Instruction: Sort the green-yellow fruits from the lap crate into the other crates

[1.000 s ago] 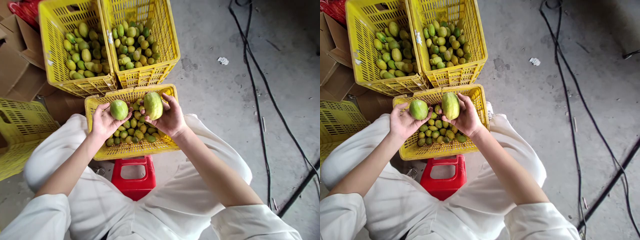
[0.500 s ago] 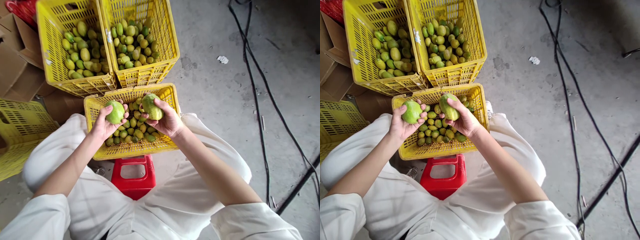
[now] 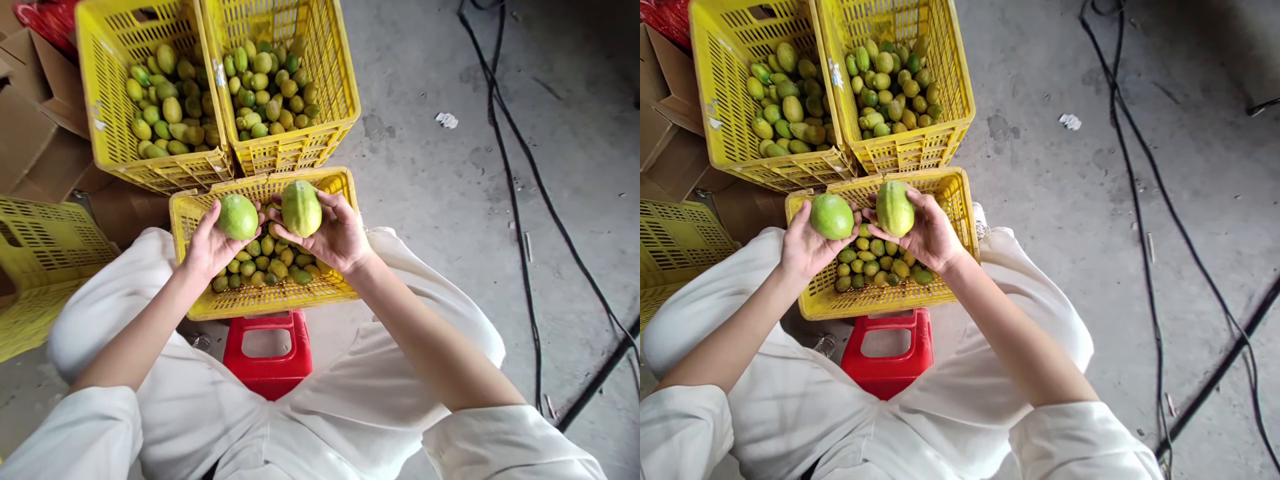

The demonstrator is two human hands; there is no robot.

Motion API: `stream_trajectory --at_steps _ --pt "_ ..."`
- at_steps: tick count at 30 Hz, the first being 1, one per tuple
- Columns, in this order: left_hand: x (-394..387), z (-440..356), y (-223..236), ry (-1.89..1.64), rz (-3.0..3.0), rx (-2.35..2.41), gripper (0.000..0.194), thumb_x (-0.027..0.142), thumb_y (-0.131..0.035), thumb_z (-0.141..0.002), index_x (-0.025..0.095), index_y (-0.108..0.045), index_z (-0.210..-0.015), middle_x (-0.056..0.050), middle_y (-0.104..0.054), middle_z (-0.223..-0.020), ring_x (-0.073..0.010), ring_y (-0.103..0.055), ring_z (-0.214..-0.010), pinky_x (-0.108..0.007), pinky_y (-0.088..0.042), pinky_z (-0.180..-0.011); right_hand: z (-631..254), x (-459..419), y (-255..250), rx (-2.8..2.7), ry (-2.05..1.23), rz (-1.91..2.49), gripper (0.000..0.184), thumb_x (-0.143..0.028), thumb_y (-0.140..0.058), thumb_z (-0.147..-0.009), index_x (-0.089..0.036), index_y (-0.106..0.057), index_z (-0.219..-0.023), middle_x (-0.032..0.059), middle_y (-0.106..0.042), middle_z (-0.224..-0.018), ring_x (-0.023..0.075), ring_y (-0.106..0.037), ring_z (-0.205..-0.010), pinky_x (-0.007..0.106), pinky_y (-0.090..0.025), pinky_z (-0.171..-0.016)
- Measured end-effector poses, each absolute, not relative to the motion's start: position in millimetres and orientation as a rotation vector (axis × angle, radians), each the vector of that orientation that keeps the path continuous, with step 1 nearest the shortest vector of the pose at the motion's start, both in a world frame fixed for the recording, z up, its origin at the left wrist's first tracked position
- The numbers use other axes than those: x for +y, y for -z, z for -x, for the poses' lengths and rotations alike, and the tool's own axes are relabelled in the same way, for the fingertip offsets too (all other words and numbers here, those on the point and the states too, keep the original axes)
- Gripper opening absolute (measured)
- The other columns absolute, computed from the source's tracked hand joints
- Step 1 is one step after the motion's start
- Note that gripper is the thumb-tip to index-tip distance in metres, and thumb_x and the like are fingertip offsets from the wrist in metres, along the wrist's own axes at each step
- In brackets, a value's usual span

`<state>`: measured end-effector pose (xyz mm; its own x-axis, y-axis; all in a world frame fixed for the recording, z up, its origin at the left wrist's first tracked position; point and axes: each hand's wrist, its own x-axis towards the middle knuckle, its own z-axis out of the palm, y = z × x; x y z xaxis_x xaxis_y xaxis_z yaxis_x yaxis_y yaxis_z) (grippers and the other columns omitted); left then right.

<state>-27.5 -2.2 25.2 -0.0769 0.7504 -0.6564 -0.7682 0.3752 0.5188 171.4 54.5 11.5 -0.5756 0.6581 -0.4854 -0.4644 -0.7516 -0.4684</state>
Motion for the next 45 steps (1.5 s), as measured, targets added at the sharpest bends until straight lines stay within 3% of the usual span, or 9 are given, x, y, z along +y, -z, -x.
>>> stream_trajectory --at_steps 4,8,12,15,20,24,29,36,45 --pt "-3.5 26.8 -22.8 -1.218 0.020 1.022 0.027 0.046 -0.071 -0.087 0.021 -0.062 -0.093 -0.005 -0.067 -0.088 -0.0145 -0.064 -0.070 -0.023 -0.054 -0.059 -172.2 52.4 -4.6 -0.385 -2.251 0.890 0.032 -0.035 -0.078 -0.083 -0.029 -0.057 -0.106 -0.0014 -0.071 -0.097 0.0188 -0.073 -0.085 0.028 -0.061 -0.064" --pt "-4.5 28.8 -21.2 -1.182 -0.016 1.025 0.024 0.038 -0.075 -0.083 0.021 -0.064 -0.096 -0.004 -0.066 -0.089 -0.0126 -0.062 -0.068 -0.021 -0.051 -0.057 -174.0 52.9 -1.5 -0.392 -2.256 0.840 0.036 -0.037 -0.080 -0.081 -0.030 -0.055 -0.106 -0.0016 -0.069 -0.096 0.0155 -0.068 -0.078 0.022 -0.054 -0.054" --pt "-3.9 29.3 -24.1 -1.211 0.002 1.037 0.029 0.041 -0.062 -0.091 0.020 -0.066 -0.110 -0.008 -0.072 -0.099 -0.0202 -0.072 -0.088 -0.028 -0.060 -0.074 -175.1 56.3 -9.1 -0.408 -2.268 0.886 0.028 -0.049 -0.067 -0.090 -0.029 -0.058 -0.107 0.0030 -0.073 -0.104 0.0210 -0.073 -0.090 0.028 -0.060 -0.061" --pt "-2.6 27.7 -26.8 -1.258 0.018 1.027 0.027 0.029 -0.050 -0.095 0.018 -0.064 -0.115 -0.010 -0.074 -0.103 -0.0251 -0.073 -0.107 -0.033 -0.061 -0.085 -175.6 57.7 -15.3 -0.424 -2.279 0.912 0.029 -0.048 -0.058 -0.091 -0.029 -0.061 -0.112 0.0047 -0.075 -0.111 0.0266 -0.074 -0.103 0.039 -0.064 -0.071" --pt "-2.6 26.4 -22.4 -1.249 0.050 1.077 0.020 0.034 -0.056 -0.098 0.018 -0.064 -0.109 -0.009 -0.072 -0.094 -0.0200 -0.073 -0.088 -0.025 -0.060 -0.072 -172.2 54.9 -17.9 -0.419 -2.277 0.830 0.026 -0.040 -0.064 -0.087 -0.030 -0.060 -0.111 0.0015 -0.075 -0.102 0.0217 -0.074 -0.088 0.034 -0.063 -0.067" --pt "-3.7 28.4 -19.6 -1.234 0.054 1.047 0.021 0.026 -0.066 -0.089 0.021 -0.064 -0.109 -0.006 -0.070 -0.090 -0.0169 -0.071 -0.078 -0.021 -0.057 -0.062 -170.0 52.2 -16.7 -0.424 -2.317 0.799 0.026 -0.042 -0.070 -0.087 -0.029 -0.058 -0.107 -0.0016 -0.072 -0.092 0.0152 -0.067 -0.070 0.026 -0.057 -0.057" --pt "-2.5 28.4 -23.4 -1.233 0.062 1.028 0.026 0.028 -0.064 -0.088 0.019 -0.063 -0.111 -0.007 -0.073 -0.096 -0.0190 -0.073 -0.083 -0.025 -0.060 -0.067 -172.5 53.3 -10.9 -0.412 -2.303 0.801 0.027 -0.043 -0.073 -0.086 -0.030 -0.061 -0.106 -0.0009 -0.072 -0.095 0.0175 -0.070 -0.083 0.028 -0.060 -0.065" --pt "-4.9 30.8 -23.6 -1.253 0.057 1.009 0.024 0.030 -0.059 -0.088 0.022 -0.062 -0.110 -0.010 -0.076 -0.106 -0.0303 -0.069 -0.113 -0.035 -0.059 -0.086 -173.5 57.2 -19.2 -0.364 -2.295 0.924 0.033 -0.048 -0.052 -0.095 -0.026 -0.066 -0.115 0.0054 -0.075 -0.108 0.0270 -0.073 -0.105 0.046 -0.065 -0.078" --pt "-4.9 27.4 -20.8 -1.190 -0.019 1.009 0.018 0.036 -0.071 -0.081 0.022 -0.064 -0.089 -0.004 -0.067 -0.089 -0.0135 -0.061 -0.066 -0.024 -0.048 -0.056 -172.3 54.8 -13.1 -0.463 -2.305 0.812 0.033 -0.042 -0.071 -0.090 -0.031 -0.059 -0.118 -0.0004 -0.071 -0.103 0.0152 -0.068 -0.082 0.024 -0.059 -0.061"
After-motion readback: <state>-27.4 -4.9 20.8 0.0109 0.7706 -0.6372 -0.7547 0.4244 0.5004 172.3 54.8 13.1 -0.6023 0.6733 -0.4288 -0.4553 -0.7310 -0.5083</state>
